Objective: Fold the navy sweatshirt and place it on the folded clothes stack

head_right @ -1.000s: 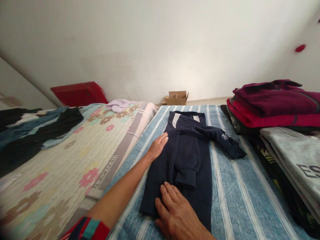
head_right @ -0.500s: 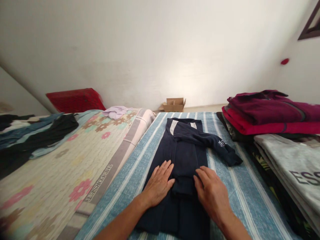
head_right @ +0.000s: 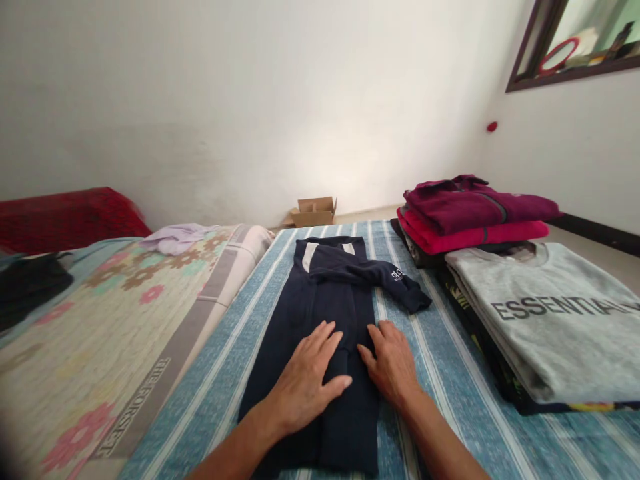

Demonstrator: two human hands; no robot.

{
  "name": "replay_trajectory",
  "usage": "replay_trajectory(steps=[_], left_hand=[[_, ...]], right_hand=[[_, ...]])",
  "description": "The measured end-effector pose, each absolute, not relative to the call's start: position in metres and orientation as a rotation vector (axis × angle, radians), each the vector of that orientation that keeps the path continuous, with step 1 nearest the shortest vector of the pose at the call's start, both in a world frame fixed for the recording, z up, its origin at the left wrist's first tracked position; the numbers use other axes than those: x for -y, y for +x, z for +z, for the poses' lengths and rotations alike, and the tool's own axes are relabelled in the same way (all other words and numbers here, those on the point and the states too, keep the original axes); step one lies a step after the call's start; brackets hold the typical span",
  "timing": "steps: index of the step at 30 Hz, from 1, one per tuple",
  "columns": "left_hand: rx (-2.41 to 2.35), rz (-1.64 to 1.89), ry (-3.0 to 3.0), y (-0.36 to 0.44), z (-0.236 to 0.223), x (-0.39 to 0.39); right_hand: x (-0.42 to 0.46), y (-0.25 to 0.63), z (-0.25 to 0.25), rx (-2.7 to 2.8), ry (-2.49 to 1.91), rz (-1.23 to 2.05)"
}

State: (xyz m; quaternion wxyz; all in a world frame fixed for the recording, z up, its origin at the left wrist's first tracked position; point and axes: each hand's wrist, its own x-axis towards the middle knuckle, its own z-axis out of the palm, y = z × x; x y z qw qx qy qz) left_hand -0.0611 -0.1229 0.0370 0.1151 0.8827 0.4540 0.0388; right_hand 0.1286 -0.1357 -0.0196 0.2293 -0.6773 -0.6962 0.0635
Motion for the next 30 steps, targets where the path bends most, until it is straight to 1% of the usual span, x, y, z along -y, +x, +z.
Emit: replay_trajectory(steps=[6, 11, 15, 18, 20, 23, 25, 27, 30], left_hand=[[-1.422, -0.125, 2.542, -0.032, 0.038, 0.124], [-1.576, -0.186, 2.582, -0.014, 0.045, 0.121], [-1.699, -0.148, 2.562, 0.000, 0.046, 0.106], [-1.795, 0.003, 2.442, -0.011, 0.048, 0.084], [-1.850, 0.230, 2.280, -0.029, 0.051, 0.069], [-1.776, 0.632, 1.964, -0.058, 0.056, 0.053], [-1.700, 0.804, 1.754, -0.069, 0.057, 0.050], [-1.643, 0.858, 1.639, -0.073, 0.057, 0.052], [-1.633, 0.843, 1.674, -0.069, 0.056, 0.058]], right_hand=[[0.134, 0.130, -0.025, 1.923, -1.820, 0.160], [0.133, 0.131, -0.024, 1.931, -1.827, 0.162], [0.133, 0.133, -0.024, 1.949, -1.816, 0.176], [0.132, 0.136, -0.025, 1.952, -1.806, 0.187], [0.132, 0.137, -0.026, 1.948, -1.805, 0.184], [0.132, 0.138, -0.026, 1.949, -1.812, 0.180], [0.132, 0.138, -0.026, 1.950, -1.813, 0.180], [0.132, 0.138, -0.026, 1.953, -1.810, 0.187], [0.132, 0.138, -0.025, 1.960, -1.813, 0.191]])
